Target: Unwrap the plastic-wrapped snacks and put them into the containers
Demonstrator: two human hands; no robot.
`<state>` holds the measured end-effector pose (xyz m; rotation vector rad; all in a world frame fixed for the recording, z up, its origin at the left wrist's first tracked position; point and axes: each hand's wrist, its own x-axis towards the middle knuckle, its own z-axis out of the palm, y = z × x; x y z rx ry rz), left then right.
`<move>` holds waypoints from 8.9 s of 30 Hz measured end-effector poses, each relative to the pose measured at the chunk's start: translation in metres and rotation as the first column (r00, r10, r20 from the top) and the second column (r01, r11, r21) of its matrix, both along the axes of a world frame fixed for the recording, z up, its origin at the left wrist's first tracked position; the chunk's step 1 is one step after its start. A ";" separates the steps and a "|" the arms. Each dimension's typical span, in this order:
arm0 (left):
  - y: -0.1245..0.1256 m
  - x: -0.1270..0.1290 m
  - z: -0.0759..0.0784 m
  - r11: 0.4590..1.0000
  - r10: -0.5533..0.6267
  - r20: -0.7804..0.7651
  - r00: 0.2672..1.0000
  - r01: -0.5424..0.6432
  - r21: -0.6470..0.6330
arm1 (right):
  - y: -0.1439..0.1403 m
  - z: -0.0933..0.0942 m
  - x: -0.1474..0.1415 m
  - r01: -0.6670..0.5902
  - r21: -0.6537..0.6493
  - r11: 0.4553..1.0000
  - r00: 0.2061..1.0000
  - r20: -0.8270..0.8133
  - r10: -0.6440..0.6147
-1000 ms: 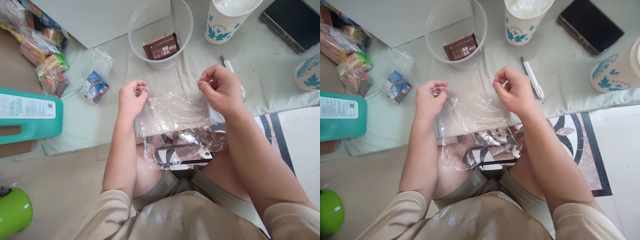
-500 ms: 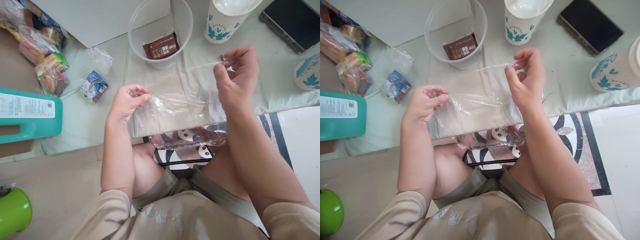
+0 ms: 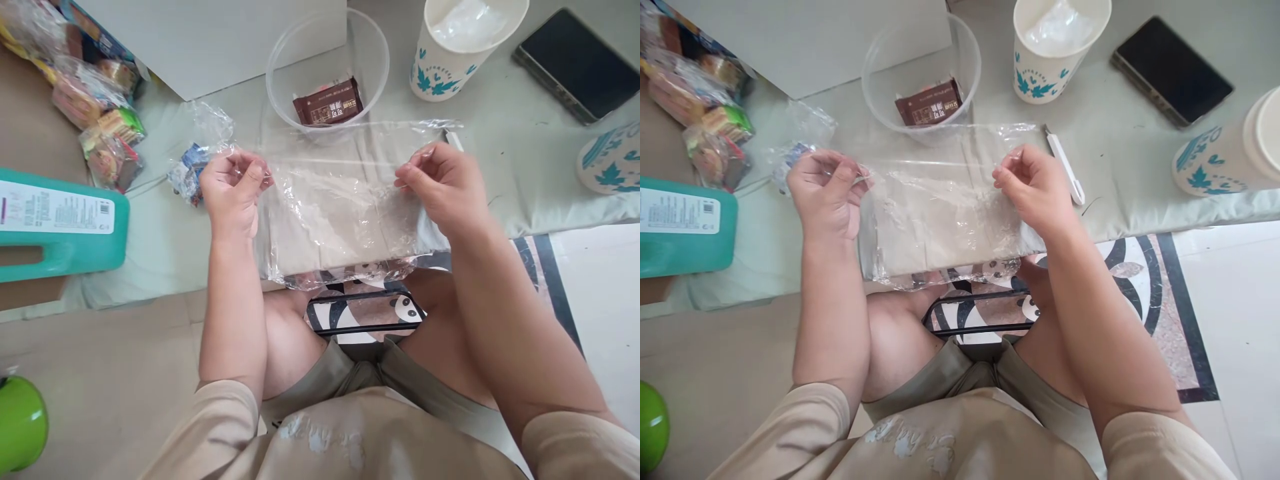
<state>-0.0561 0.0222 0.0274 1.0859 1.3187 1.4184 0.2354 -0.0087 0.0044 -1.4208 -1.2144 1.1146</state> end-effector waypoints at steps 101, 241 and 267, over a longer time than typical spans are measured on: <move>-0.020 -0.017 0.007 0.936 -0.179 -0.164 0.970 0.219 0.276 | -0.023 0.044 0.005 0.255 0.334 0.907 0.931 -0.339 -0.137; -0.056 0.051 0.006 0.875 -0.361 -0.286 0.888 0.428 0.225 | -0.058 0.029 -0.025 0.033 0.350 0.936 0.999 0.025 -0.045; -0.027 0.042 -0.003 0.749 -0.388 0.267 0.882 0.471 -0.467 | -0.038 0.021 -0.034 -0.106 -0.248 0.963 0.983 -0.171 0.064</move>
